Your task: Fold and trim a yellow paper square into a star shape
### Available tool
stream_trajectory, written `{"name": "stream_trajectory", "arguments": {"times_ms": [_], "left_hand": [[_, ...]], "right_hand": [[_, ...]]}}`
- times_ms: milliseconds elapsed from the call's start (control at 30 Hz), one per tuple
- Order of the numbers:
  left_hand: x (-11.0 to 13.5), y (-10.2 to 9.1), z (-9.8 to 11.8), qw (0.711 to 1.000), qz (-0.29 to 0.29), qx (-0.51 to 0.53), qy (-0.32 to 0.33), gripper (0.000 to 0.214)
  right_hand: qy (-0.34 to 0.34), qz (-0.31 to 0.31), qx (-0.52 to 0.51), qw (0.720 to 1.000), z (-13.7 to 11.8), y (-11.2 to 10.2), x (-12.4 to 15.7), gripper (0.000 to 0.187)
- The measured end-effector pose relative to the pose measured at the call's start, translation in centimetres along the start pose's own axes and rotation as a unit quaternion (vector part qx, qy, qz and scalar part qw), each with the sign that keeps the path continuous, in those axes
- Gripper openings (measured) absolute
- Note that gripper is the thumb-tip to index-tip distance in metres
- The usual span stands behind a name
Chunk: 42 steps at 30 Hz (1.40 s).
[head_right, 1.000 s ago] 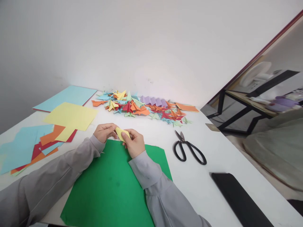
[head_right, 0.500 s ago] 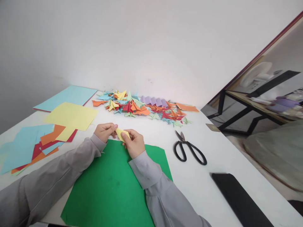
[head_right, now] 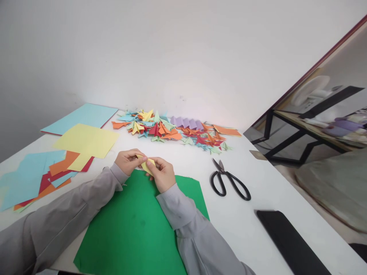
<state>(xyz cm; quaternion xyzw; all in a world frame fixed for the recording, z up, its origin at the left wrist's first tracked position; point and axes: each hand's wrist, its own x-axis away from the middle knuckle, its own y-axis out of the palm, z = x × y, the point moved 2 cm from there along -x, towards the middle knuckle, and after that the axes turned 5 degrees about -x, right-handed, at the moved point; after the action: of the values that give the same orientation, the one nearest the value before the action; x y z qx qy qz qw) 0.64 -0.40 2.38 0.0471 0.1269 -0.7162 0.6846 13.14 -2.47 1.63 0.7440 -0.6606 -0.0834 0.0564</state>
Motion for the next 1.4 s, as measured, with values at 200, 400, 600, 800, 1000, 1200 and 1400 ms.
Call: {"name": "stream_trajectory", "arguments": {"times_ms": [200,400,600,800,1000,1200,1400], "left_hand": [[0.1,-0.1,0.5,0.995,0.036,-0.05,0.075,0.009],[0.1,0.0,0.4,0.996,0.032,-0.029,0.083,0.009],[0.3,0.0,0.6,0.994,0.041,-0.034,0.097,0.007],[0.5,0.1,1.0,0.99,0.036,-0.069,0.121,0.006],[0.7,0.3,1.2,0.981,0.028,-0.109,0.159,0.007],[1.0,0.4,1.2,0.972,0.017,-0.127,0.198,0.008],[1.4,0.4,1.3,0.965,-0.036,-0.125,0.226,0.024]], "right_hand": [[0.007,-0.008,-0.027,1.0,0.2,0.0,-0.1,0.027],[-0.003,0.006,-0.008,1.0,0.4,-0.1,-0.1,0.026],[0.014,-0.002,-0.038,0.999,0.5,-0.2,-0.2,0.026],[-0.015,-0.017,0.019,1.0,0.1,0.0,0.0,0.024],[-0.02,-0.012,0.036,0.999,0.1,0.0,0.2,0.022],[-0.022,0.018,0.03,0.999,0.4,-0.3,0.0,0.022],[-0.011,0.064,-0.008,0.998,0.6,-0.9,-0.6,0.027]]}}
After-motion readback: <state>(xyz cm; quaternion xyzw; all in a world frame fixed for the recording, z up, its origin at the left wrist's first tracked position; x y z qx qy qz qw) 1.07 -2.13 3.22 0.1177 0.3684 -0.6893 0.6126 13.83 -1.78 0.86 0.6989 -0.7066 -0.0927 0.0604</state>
